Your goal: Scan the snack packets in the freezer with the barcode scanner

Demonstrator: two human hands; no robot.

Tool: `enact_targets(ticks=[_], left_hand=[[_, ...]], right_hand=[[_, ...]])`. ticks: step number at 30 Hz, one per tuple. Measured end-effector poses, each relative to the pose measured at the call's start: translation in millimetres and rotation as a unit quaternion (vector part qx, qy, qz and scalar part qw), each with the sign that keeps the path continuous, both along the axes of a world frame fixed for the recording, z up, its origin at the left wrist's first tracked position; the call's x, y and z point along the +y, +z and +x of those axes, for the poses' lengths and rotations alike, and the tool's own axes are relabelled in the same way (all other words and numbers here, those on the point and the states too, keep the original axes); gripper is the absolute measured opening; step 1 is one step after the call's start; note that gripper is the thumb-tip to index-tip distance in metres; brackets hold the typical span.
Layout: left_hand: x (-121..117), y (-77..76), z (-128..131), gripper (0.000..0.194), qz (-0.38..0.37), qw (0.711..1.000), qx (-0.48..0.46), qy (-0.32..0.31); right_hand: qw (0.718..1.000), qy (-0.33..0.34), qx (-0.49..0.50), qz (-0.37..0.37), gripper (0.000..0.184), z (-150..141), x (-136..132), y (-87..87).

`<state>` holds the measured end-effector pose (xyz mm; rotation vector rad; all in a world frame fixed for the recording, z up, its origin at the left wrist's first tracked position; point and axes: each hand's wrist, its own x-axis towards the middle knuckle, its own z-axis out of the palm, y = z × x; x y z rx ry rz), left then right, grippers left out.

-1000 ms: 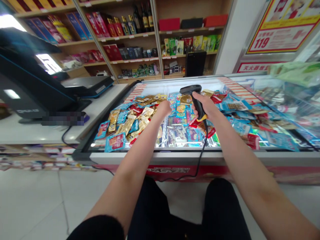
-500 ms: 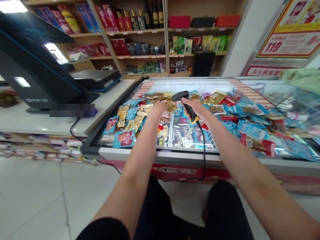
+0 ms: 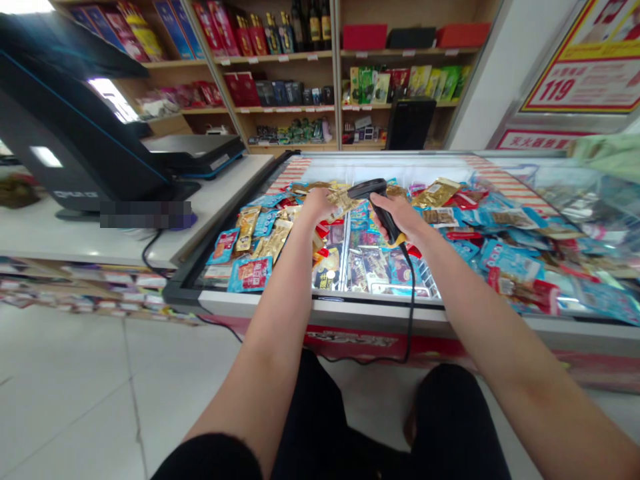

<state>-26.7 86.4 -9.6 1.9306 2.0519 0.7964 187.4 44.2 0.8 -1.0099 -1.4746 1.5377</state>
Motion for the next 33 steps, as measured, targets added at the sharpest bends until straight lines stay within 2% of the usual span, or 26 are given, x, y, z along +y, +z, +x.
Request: enact_targets(ticks=[6,10,16,23,33], left_hand=[[8.0,-5.8,1.0,0.031,0.012,0.979,-0.198,0.043],[17.7,-13.2,-1.1,0.031,0.043,0.966,-0.249,0.047],[25.2,-17.6,-4.7,0.032,0.077,0.964,-0.246,0.056],[26.3,-19.3,-5.8,0.036,0.083,0.964,-0.245,0.056],[29.8,-18.2,-8.7,0.034,0.126,0.974,-0.18,0.059]], right_hand=[[1.0,-0.004,-0.002,-0.005,0.032,-0.3,-0.5,-1.3],[1.0,0.003,0.003,0.002,0.033,0.4,-1.1,-0.9],[1.0,0.018,-0.001,0.006,0.033,1.2,-2.2,-0.1],[1.0,0.025,0.003,0.004,0.036,3.7,-3.8,1.7],[1.0,0.03,-0.005,0.008,0.04,6.6,-7.2,5.2]])
